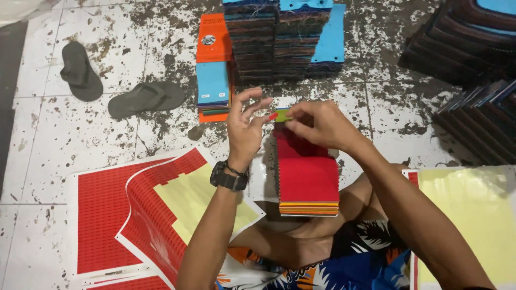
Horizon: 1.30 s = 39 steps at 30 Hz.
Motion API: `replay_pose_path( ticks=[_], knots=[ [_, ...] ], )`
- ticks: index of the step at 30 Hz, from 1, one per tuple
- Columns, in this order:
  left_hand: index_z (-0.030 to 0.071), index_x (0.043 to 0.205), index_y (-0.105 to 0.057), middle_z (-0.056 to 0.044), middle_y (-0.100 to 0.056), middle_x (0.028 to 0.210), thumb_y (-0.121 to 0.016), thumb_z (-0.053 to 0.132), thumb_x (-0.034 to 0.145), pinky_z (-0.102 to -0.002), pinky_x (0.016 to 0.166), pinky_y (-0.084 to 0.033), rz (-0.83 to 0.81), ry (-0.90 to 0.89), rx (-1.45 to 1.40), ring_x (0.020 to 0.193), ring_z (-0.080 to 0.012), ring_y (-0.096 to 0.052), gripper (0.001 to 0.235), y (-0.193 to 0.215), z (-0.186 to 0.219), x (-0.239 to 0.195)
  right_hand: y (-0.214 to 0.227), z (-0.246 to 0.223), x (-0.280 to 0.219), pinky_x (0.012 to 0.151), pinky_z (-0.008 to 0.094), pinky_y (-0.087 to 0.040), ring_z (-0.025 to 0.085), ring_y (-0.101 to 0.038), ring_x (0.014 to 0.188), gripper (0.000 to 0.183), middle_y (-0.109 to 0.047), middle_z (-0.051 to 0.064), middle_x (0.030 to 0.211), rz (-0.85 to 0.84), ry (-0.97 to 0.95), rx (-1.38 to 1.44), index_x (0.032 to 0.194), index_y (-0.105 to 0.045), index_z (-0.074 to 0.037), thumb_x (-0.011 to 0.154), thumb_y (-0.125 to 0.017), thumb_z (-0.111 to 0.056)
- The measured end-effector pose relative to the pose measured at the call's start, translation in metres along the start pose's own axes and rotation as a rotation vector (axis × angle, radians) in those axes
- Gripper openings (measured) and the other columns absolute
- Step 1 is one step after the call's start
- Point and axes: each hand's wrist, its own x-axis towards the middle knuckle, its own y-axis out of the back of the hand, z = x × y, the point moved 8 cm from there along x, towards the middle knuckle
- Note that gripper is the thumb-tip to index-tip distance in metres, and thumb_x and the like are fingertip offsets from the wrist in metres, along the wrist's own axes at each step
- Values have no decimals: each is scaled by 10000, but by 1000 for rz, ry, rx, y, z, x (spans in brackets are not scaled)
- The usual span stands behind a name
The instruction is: The person sits on the floor and assembles small craft items by peeling adhesive backing from red sheets and attaching them to colorful fabric swatches. They handle multiple sheets and swatches, repeating the peel-and-stick process throughout the clip.
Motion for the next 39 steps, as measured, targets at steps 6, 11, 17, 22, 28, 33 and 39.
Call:
replay_pose_path(
  ticks=[6,11,17,22,28,33,39],
  knots=[
    [41,1259,-564,-163,-474,1361,-415,-248,839,-413,876,-670,-68,-29,74,1195,-365,-632,532,-10,-3,-1,-3,-1,4,645,413,-601,295,-765,675,127,-778,167,741,-49,-47,102,989,-787,-19,916,-705,-83],
    [45,1250,-573,-184,-458,1362,-401,-246,810,-431,895,-656,-107,-28,136,1192,-369,-620,554,-11,-5,0,-8,9,8,643,409,-603,279,-753,677,115,-769,147,714,-108,-101,72,966,-798,-59,902,-730,-127],
    [26,1221,-598,-205,-471,1349,-403,-255,792,-470,921,-642,-136,-82,203,1187,-399,-603,549,-18,1,-2,-16,26,9,626,421,-596,305,-743,672,132,-759,166,709,-150,-128,22,949,-787,-41,913,-734,-156],
    [79,1237,-602,-135,-498,1302,-402,-187,739,-541,1042,-541,-172,-244,533,1272,-391,-553,599,-20,14,-7,-17,37,14,686,436,-598,332,-749,732,123,-760,157,731,-108,-192,6,949,-786,-31,922,-708,-123],
    [131,1078,-681,-56,-586,1134,-408,-49,827,-527,1072,-447,-156,-293,829,1229,-326,-577,413,4,-21,-13,-14,40,13,688,439,-587,323,-747,761,156,-765,140,751,-113,-260,-77,943,-775,-37,937,-680,-160],
    [201,1082,-734,-55,-588,1190,-478,-78,904,-499,1066,-444,-185,-427,1162,1272,-284,-536,418,-9,-22,-20,-18,45,20,734,464,-595,360,-752,810,194,-771,138,771,-138,-310,-175,946,-790,-44,935,-664,-192],
    [291,1091,-718,-31,-557,1224,-538,65,931,-537,1028,-411,-145,-614,1373,1240,-281,-531,330,-16,-30,-24,-29,60,24,722,446,-602,331,-758,805,204,-770,117,770,-149,-357,-267,950,-798,-79,917,-678,-240]
  ],
)
